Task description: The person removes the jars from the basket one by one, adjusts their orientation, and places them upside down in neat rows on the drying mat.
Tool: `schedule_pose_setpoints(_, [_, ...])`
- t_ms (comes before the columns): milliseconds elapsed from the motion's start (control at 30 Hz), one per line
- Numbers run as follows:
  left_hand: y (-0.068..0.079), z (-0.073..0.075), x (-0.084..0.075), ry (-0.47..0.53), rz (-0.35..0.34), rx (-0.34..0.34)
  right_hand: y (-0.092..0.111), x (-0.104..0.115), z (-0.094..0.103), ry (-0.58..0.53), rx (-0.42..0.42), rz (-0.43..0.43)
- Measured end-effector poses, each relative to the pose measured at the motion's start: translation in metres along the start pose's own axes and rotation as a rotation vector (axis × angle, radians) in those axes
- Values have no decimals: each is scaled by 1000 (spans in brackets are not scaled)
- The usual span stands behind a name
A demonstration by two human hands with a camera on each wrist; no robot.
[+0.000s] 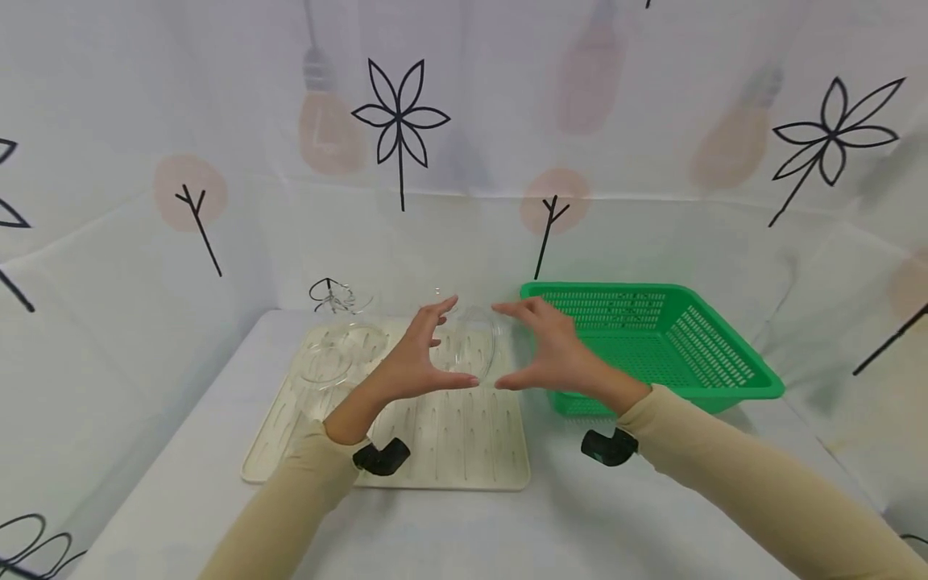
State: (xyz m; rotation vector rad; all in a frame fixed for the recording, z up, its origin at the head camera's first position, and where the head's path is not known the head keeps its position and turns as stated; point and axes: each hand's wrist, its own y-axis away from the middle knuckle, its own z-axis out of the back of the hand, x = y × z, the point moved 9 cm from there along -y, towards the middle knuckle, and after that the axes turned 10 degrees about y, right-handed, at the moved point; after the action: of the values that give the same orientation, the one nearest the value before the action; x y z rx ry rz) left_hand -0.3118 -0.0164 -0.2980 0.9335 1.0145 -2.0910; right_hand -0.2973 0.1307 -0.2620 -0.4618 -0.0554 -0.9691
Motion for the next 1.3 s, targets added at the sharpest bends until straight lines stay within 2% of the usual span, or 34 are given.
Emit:
schedule_pose_setpoints(167, [2, -6, -3, 32, 15, 19, -2, 12, -5, 68, 3, 50])
schedule_pose_setpoints(300, [2, -7, -6, 35, -1, 16, -3, 16, -7, 109, 3, 62])
schedule_pose_setpoints(433, [3, -6, -7, 26, -13, 9, -2, 18, -7, 109, 11, 66])
schedule_pose_setpoints(567, [4, -5, -6, 27, -11, 2, 1, 15, -2, 62, 10, 39])
schedule_pose_setpoints(600, [5, -4, -6, 27, -17, -4, 1, 13, 0, 39, 5, 24])
schedule_pose_setpoints(667, [8, -2, -16, 45, -8, -9, 2, 7, 4, -22, -11, -19])
schedule_pose_setpoints(767, [10, 0, -17, 69, -12, -24, 6, -5, 8, -115, -40, -105])
schedule_pose_setpoints(833, [12, 2, -26, 96, 2, -31, 9, -13, 9, -177, -67, -159])
schedule_pose_setpoints(900, [13, 4, -26, 110, -4, -43, 13, -19, 8, -244, -101, -201])
schedule_pose_setpoints(1000, [15, 5, -34, 135, 2, -49, 19, -25, 6, -336, -147, -241])
schedule_pose_setpoints(1167, [12, 5, -12, 142, 4, -60, 26, -33, 0, -483, -226, -279])
schedule_pose_setpoints(1300, [12, 7, -5, 150, -7, -80, 33, -38, -12, -628, -253, -343])
